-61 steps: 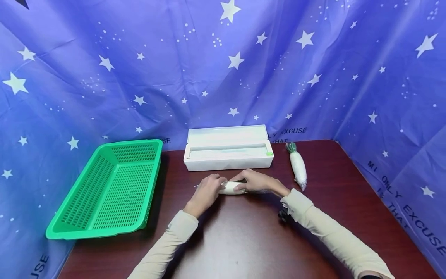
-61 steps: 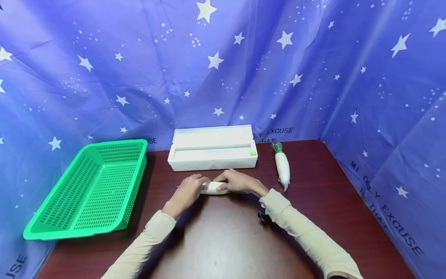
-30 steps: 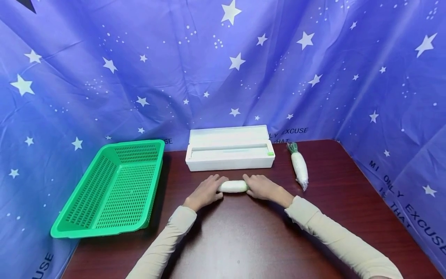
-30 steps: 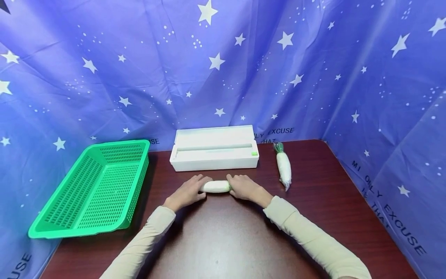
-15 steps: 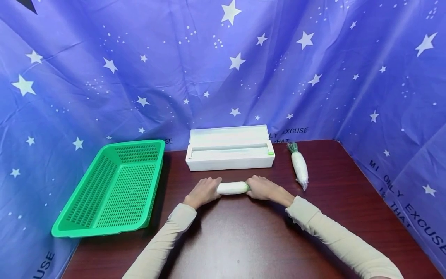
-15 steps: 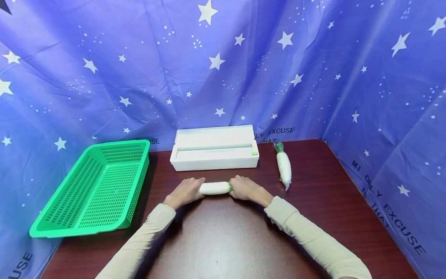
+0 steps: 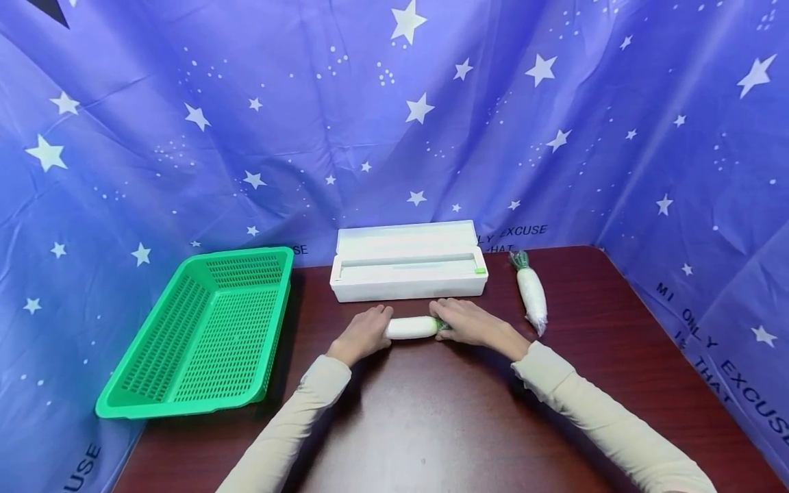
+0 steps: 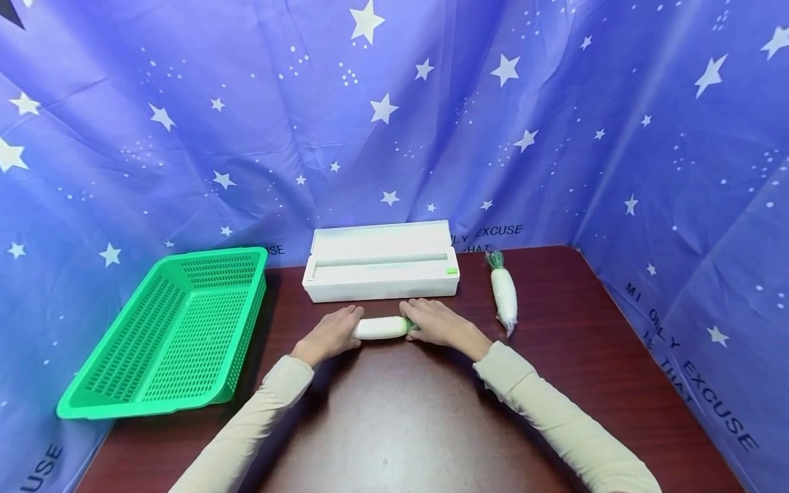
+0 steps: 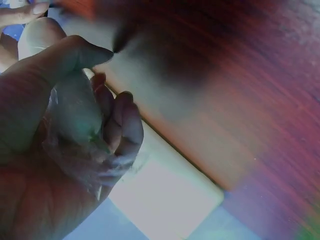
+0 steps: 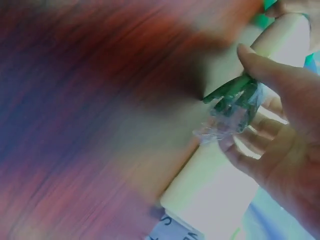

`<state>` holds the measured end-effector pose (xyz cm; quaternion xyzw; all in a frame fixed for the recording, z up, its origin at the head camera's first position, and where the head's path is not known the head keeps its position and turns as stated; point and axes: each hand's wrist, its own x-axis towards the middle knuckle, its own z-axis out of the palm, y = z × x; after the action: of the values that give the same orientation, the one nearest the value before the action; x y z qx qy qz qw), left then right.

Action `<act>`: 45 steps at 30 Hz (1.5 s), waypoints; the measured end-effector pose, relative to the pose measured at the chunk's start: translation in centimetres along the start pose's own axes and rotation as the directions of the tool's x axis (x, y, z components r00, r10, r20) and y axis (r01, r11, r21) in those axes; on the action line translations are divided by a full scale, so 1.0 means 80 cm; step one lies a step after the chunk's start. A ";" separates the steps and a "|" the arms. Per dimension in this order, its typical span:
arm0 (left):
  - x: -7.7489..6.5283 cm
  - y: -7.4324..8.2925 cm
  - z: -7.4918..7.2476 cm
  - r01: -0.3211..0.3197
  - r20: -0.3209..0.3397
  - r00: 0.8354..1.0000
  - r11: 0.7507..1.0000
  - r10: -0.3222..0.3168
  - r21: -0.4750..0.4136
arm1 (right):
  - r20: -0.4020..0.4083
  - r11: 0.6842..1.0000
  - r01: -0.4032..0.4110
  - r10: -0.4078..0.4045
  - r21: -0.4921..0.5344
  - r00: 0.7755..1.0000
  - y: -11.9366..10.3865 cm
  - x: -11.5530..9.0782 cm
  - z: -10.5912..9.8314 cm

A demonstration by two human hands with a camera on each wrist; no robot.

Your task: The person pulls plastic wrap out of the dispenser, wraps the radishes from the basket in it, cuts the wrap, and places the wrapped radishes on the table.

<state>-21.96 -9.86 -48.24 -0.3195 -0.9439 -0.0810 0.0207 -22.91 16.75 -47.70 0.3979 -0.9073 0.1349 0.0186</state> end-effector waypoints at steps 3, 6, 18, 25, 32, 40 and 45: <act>-0.004 0.000 -0.002 0.007 -0.006 1.000 1.000 -0.008 -0.030 | -0.002 0.999 0.040 -0.040 0.029 0.999 0.001 0.000 -0.002; -0.006 0.001 -0.002 -0.020 -0.048 0.999 1.000 0.019 -0.016 | -0.019 0.997 0.073 -0.072 0.030 0.997 0.003 0.001 -0.001; -0.015 0.003 0.000 -0.078 -0.077 0.994 0.997 0.079 0.009 | -0.165 0.976 -0.057 0.022 -0.211 0.986 -0.014 0.004 0.012; -0.009 0.005 -0.005 -0.078 -0.034 0.997 0.995 0.075 -0.068 | -0.181 0.981 -0.147 0.123 -0.129 0.976 -0.052 0.009 0.015; -0.009 0.017 -0.008 0.040 0.055 0.998 0.964 -0.026 -0.261 | -0.192 0.936 -0.316 0.342 0.156 0.920 -0.067 0.014 0.017; -0.011 0.033 -0.007 0.047 0.083 0.996 0.946 -0.022 -0.320 | -0.166 0.807 -0.525 0.576 0.270 0.800 -0.077 0.021 0.023; -0.009 0.030 -0.005 0.001 0.070 0.997 0.954 0.021 -0.300 | -0.121 0.741 -0.588 0.649 0.323 0.751 -0.079 0.027 0.022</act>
<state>-19.93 -8.43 -47.59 -0.3264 -0.9192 -0.2116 -0.0620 -19.64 10.61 -47.61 0.0528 -0.9531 0.2973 0.0219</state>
